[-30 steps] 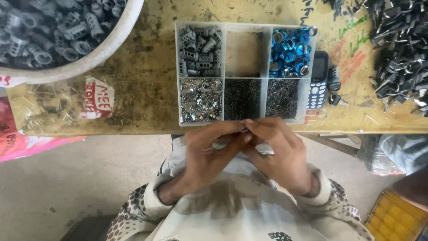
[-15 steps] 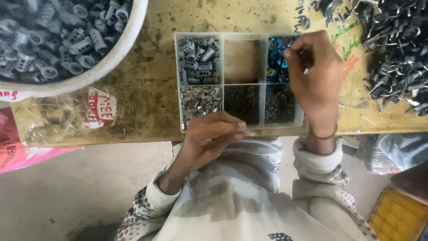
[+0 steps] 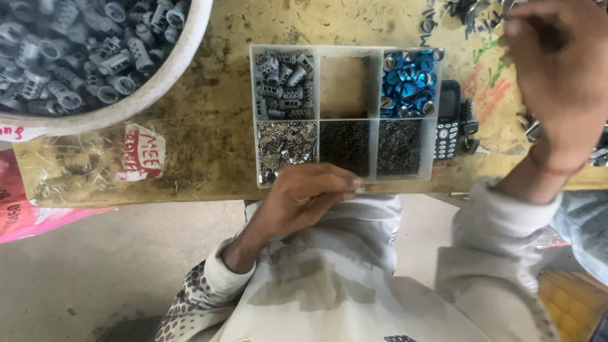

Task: The person sits at a workbench and assembles small metal fittings by hand. They pick a blue cap-like piece and a metal body from a compartment tray, press and twist the parts together, then set the finished assembly on the table beside the tray, repeating the cycle.

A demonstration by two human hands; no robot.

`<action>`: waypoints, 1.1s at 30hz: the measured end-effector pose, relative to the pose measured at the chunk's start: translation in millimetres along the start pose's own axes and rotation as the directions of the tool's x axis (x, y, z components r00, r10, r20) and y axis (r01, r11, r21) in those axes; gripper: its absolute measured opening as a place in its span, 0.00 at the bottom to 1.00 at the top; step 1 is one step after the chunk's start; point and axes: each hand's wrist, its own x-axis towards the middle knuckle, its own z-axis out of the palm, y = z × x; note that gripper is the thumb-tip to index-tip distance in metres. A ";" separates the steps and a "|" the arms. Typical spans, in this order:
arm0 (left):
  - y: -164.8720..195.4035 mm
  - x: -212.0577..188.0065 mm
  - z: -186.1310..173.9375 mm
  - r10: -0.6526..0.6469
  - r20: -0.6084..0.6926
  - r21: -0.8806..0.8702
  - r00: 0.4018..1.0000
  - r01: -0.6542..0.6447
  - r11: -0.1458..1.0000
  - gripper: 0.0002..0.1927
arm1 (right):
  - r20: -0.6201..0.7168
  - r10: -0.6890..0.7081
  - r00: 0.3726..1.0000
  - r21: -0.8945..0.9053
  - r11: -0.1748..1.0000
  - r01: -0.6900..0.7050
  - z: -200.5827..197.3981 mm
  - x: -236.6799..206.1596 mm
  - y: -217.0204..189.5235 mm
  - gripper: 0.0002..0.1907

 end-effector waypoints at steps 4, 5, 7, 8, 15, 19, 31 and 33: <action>-1.1 0.5 2.0 -0.002 0.025 0.048 1.000 0.000 0.999 0.09 | 0.247 -0.188 0.950 -0.195 0.951 0.239 21.2 41.1 38.9 0.06; -1.6 0.1 2.4 -0.006 0.029 0.057 1.000 0.004 0.998 0.09 | 0.308 -0.214 0.927 -0.228 0.930 0.290 31.9 51.8 46.1 0.06; -2.5 -1.4 2.0 -0.001 0.034 0.084 0.999 -0.002 0.996 0.08 | 0.417 -0.156 0.896 -0.239 0.932 0.273 47.4 73.6 53.2 0.07; -3.3 -2.1 1.9 0.006 0.034 0.102 0.999 -0.009 0.995 0.08 | 0.472 -0.103 0.875 -0.234 0.943 0.237 51.8 82.5 52.4 0.11; -12.6 -2.7 -0.2 0.060 0.002 0.120 0.998 -0.059 0.991 0.09 | 0.203 -0.153 0.967 0.391 0.918 0.064 9.0 25.6 -10.2 0.05; -14.8 -4.4 -0.6 0.044 -0.026 0.033 0.999 -0.043 0.999 0.10 | -0.004 0.173 0.985 0.588 0.797 -0.137 17.5 -56.2 -57.9 0.13; 26.4 6.3 15.1 0.163 0.058 0.505 0.985 -0.170 0.847 0.09 | 0.206 0.144 0.968 0.789 0.560 -0.252 58.8 -117.4 -116.9 0.18; 33.5 6.7 12.7 0.185 0.096 0.544 0.978 -0.208 0.813 0.09 | 0.286 0.052 0.957 0.777 0.572 -0.263 56.9 -119.4 -111.7 0.16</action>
